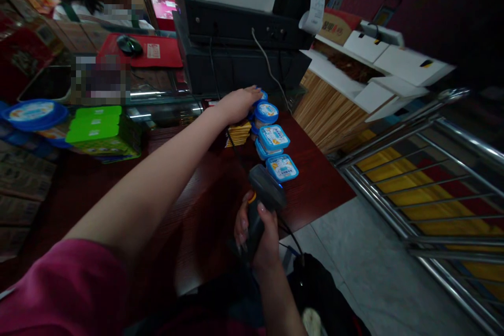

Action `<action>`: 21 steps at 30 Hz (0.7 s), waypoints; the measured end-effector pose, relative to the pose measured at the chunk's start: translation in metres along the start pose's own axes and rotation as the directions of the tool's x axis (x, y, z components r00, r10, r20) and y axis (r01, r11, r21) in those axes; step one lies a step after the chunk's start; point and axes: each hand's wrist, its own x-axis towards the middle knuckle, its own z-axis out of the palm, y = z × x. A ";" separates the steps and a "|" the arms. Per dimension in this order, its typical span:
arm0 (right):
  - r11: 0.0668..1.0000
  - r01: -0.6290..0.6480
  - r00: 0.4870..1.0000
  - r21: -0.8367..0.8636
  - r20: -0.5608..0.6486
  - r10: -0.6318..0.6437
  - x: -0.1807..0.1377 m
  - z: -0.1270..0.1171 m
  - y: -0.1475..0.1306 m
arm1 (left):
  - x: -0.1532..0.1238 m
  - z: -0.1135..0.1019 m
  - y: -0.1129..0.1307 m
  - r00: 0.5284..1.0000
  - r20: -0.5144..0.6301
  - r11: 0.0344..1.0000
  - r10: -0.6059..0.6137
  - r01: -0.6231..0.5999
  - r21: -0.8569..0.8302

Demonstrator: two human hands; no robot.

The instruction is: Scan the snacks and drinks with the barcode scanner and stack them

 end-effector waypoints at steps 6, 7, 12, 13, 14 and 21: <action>0.999 0.028 1.000 -0.022 0.001 -0.028 -0.001 0.001 -0.004 | -0.078 -0.027 0.028 0.972 -0.229 0.997 0.057 -0.069 -0.044; 0.999 0.038 0.999 -0.036 0.022 -0.038 -0.001 0.001 -0.004 | -0.101 -0.032 0.034 0.965 -0.259 0.998 0.045 -0.053 -0.026; 0.992 0.035 0.998 -0.118 0.049 -0.030 -0.002 0.001 -0.007 | -0.242 -0.043 0.059 0.959 -0.279 0.993 -0.053 0.080 0.087; 0.991 0.030 0.998 -0.128 0.054 -0.023 -0.003 0.002 -0.007 | -0.271 -0.043 0.061 0.955 -0.288 0.989 -0.073 0.108 0.106; 0.990 0.028 0.998 -0.137 0.056 -0.021 -0.003 0.002 -0.007 | -0.298 -0.042 0.061 0.946 -0.308 0.982 -0.103 0.146 0.121; 0.967 -0.090 0.983 -0.239 0.132 0.124 -0.002 0.024 0.015 | -0.378 -0.041 0.028 0.675 -0.629 0.874 -0.386 0.486 -0.016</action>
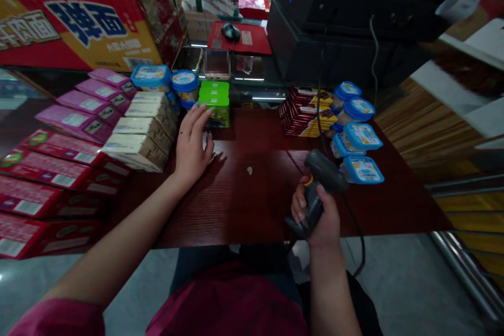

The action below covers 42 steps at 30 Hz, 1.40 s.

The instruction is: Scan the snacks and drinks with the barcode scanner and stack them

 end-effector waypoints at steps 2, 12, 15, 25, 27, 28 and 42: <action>0.998 -0.033 0.999 -0.048 0.025 0.034 0.001 0.012 0.009 | 0.008 0.009 -0.011 0.992 -0.050 0.992 -0.119 0.117 -0.040; 0.986 -0.084 0.996 -0.144 0.005 0.085 -0.001 0.025 0.021 | 0.009 0.061 -0.062 0.885 0.010 0.841 -0.465 0.446 -0.305; 0.986 -0.076 0.997 -0.146 0.004 0.077 0.000 0.025 0.021 | 0.012 0.059 -0.060 0.866 0.042 0.822 -0.498 0.487 -0.295; 0.984 -0.088 0.990 -0.154 0.093 0.103 -0.004 0.018 0.022 | 0.019 0.026 -0.014 0.747 0.389 0.386 -0.539 0.630 -0.674; 0.983 -0.092 0.988 -0.157 0.110 0.110 -0.005 0.016 0.022 | 0.017 0.020 0.001 0.691 0.498 0.185 -0.524 0.663 -0.725; 0.984 -0.088 0.988 -0.156 0.112 0.106 -0.005 0.015 0.022 | 0.016 0.017 0.008 0.659 0.555 0.080 -0.507 0.677 -0.732; 0.988 -0.085 0.988 -0.131 0.118 0.101 -0.008 0.016 0.024 | 0.006 0.025 0.037 0.546 0.760 -0.251 -0.352 0.728 -0.638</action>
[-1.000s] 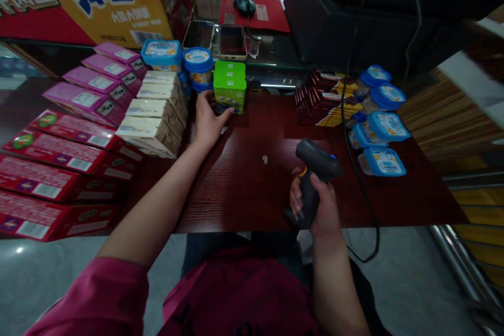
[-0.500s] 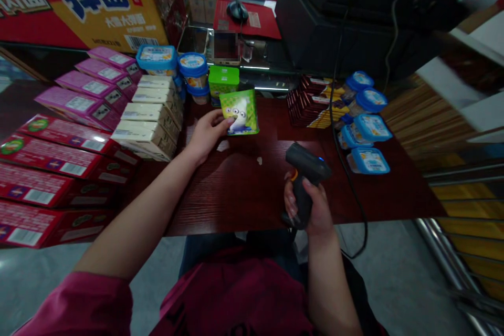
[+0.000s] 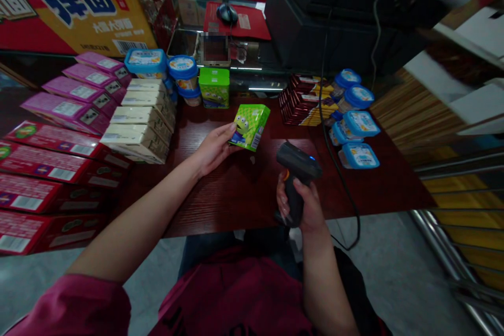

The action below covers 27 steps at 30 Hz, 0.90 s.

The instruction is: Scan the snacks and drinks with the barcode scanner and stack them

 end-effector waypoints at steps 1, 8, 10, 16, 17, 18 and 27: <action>1.000 -0.004 1.000 0.007 -0.005 0.004 0.000 0.001 -0.001 | 0.001 -0.001 0.000 1.000 -0.007 1.000 0.015 -0.015 -0.001; 1.000 -0.017 0.999 0.004 -0.038 0.017 0.001 0.008 -0.004 | 0.002 0.000 0.000 0.998 -0.061 1.000 0.019 -0.018 0.004; 1.000 -0.012 0.999 0.000 -0.031 0.012 0.001 0.009 -0.004 | 0.003 0.002 0.000 0.997 -0.079 1.000 0.016 -0.016 0.000; 1.000 -0.010 0.999 -0.015 -0.036 0.009 0.002 0.007 -0.004 | 0.003 0.000 0.001 0.999 -0.046 0.999 0.025 -0.024 0.022; 1.000 -0.013 0.999 -0.014 -0.037 0.012 0.002 0.007 -0.004 | 0.002 -0.001 0.001 0.999 -0.029 0.999 0.031 -0.031 0.027; 1.000 -0.015 0.999 -0.011 -0.037 0.014 0.001 0.006 -0.003 | 0.001 -0.001 0.001 0.999 -0.016 0.999 0.040 -0.040 0.032; 0.996 0.054 0.996 0.067 -0.079 -0.049 0.004 0.005 -0.001 | 0.024 -0.003 -0.009 0.886 -0.057 0.810 0.460 -0.393 0.436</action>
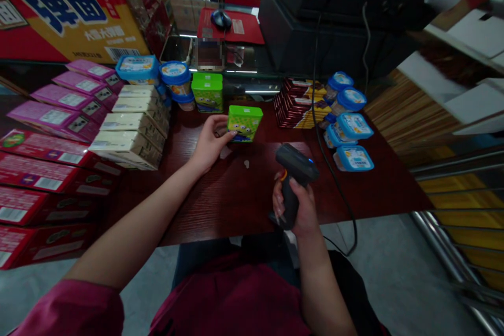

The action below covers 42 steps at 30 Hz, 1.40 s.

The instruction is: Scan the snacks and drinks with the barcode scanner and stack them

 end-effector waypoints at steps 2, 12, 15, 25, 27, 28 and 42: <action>1.000 0.003 1.000 0.013 -0.010 -0.003 0.000 0.000 0.000 | 0.008 0.006 -0.008 0.998 0.039 0.996 0.042 -0.045 0.076; 0.996 -0.066 0.997 0.054 -0.039 0.069 0.000 -0.005 0.005 | 0.087 0.050 -0.041 0.980 -0.010 0.840 0.201 -0.167 0.516; 0.994 -0.087 0.995 0.068 -0.031 0.089 0.001 -0.007 0.006 | 0.116 0.062 -0.051 0.970 -0.042 0.833 0.239 -0.183 0.522; 0.990 -0.105 0.994 0.094 -0.009 0.106 0.000 -0.007 0.005 | 0.149 0.072 -0.072 0.960 -0.022 0.853 0.279 -0.237 0.465; 0.991 -0.101 0.995 0.089 -0.015 0.102 0.000 -0.007 0.005 | 0.148 0.072 -0.073 0.967 -0.031 0.861 0.253 -0.210 0.462; 0.992 -0.094 0.995 0.089 -0.017 0.096 0.001 -0.007 0.005 | 0.146 0.072 -0.073 0.970 -0.040 0.863 0.239 -0.193 0.468; 0.995 -0.076 0.997 0.065 0.025 0.075 0.001 -0.004 -0.002 | 0.023 -0.026 -0.008 0.826 -0.083 0.568 0.557 -0.306 0.764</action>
